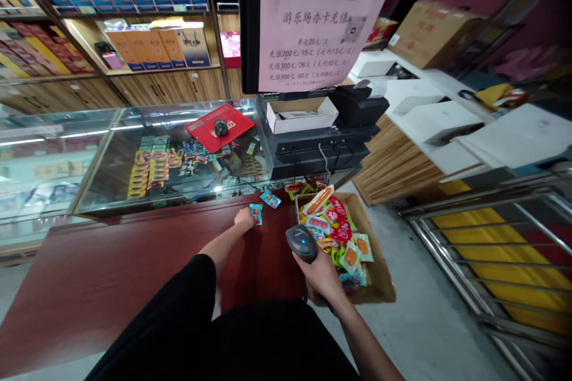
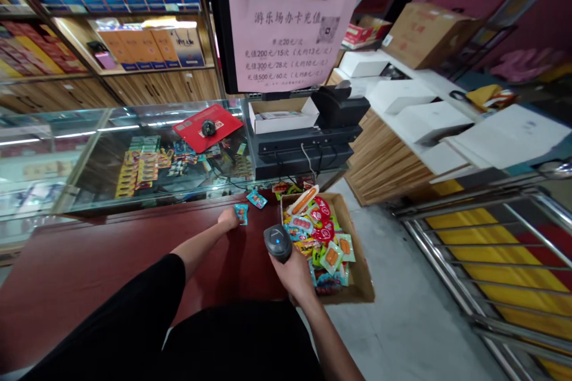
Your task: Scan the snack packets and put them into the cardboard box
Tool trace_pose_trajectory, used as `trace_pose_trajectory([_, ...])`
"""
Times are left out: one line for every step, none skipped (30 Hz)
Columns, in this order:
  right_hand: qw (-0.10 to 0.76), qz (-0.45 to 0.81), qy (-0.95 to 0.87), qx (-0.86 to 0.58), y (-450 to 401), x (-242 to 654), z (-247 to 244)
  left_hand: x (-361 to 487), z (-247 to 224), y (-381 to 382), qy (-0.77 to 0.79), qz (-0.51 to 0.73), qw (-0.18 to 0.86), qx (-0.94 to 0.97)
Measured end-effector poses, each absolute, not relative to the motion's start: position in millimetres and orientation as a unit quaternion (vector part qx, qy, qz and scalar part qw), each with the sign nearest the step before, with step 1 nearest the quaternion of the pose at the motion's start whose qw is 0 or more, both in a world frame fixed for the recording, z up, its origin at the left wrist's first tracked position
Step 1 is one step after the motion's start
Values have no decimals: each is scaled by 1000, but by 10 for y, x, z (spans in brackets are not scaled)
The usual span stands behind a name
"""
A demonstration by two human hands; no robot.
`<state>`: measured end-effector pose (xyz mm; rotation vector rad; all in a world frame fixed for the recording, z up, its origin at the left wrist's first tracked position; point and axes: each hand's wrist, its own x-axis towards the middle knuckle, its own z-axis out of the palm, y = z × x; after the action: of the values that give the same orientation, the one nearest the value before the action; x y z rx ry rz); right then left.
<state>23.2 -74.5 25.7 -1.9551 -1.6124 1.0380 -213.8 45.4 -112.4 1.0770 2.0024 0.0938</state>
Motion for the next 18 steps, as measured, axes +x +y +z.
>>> trace_pose_trajectory([206, 371, -575, -699, -750, 250, 267, -2118, -1124, 462, 794, 43, 428, 430])
trace_pose_trajectory([210, 372, -575, -698, -753, 270, 278, -2098, -1122, 467, 789, 49, 438, 428])
trace_pose_trajectory([212, 373, -575, -697, -756, 294, 287, -2076, -1119, 469, 783, 56, 451, 425])
trace_pose_trajectory([212, 373, -576, -695, -758, 320, 294, -2054, -1112, 469, 776, 64, 468, 419])
trace_pose_trajectory([211, 374, -578, -694, -759, 349, 298, -2029, -1100, 466, 767, 73, 488, 411])
trace_pose_trajectory([212, 374, -581, -691, -760, 381, 301, -2003, -1081, 460, 757, 84, 510, 401])
trace_pose_trajectory([212, 372, -584, -690, -762, 417, 302, -1976, -1053, 453, 745, 98, 532, 390])
trace_pose_trajectory([211, 370, -585, -690, -765, 456, 303, -1948, -1017, 445, 732, 113, 554, 379])
trace_pose_trajectory([210, 367, -586, -691, -770, 498, 304, -1920, -972, 436, 717, 130, 576, 369])
trace_pose_trajectory([211, 363, -586, -693, -778, 544, 308, -1893, -920, 427, 701, 148, 597, 362])
trace_pose_trajectory([213, 361, -585, -694, -788, 593, 316, -1863, -861, 418, 682, 165, 617, 356])
trace_pose_trajectory([217, 359, -585, -694, -800, 646, 327, -1831, -798, 409, 663, 181, 635, 353])
trace_pose_trajectory([222, 358, -584, -694, -814, 700, 343, -1793, -733, 403, 643, 195, 651, 351])
trace_pose_trajectory([228, 358, -584, -692, -830, 756, 363, -1747, -668, 398, 625, 207, 666, 351])
trace_pose_trajectory([234, 357, -584, -691, -848, 814, 387, -1690, -602, 394, 609, 216, 677, 351])
trace_pose_trajectory([239, 358, -582, -690, -867, 872, 414, -1621, -537, 392, 595, 222, 688, 352])
trace_pose_trajectory([242, 362, -578, -690, -888, 932, 445, -1538, -473, 390, 583, 226, 696, 353])
trace_pose_trajectory([245, 367, -572, -691, -910, 993, 476, -1442, -409, 388, 571, 228, 704, 356])
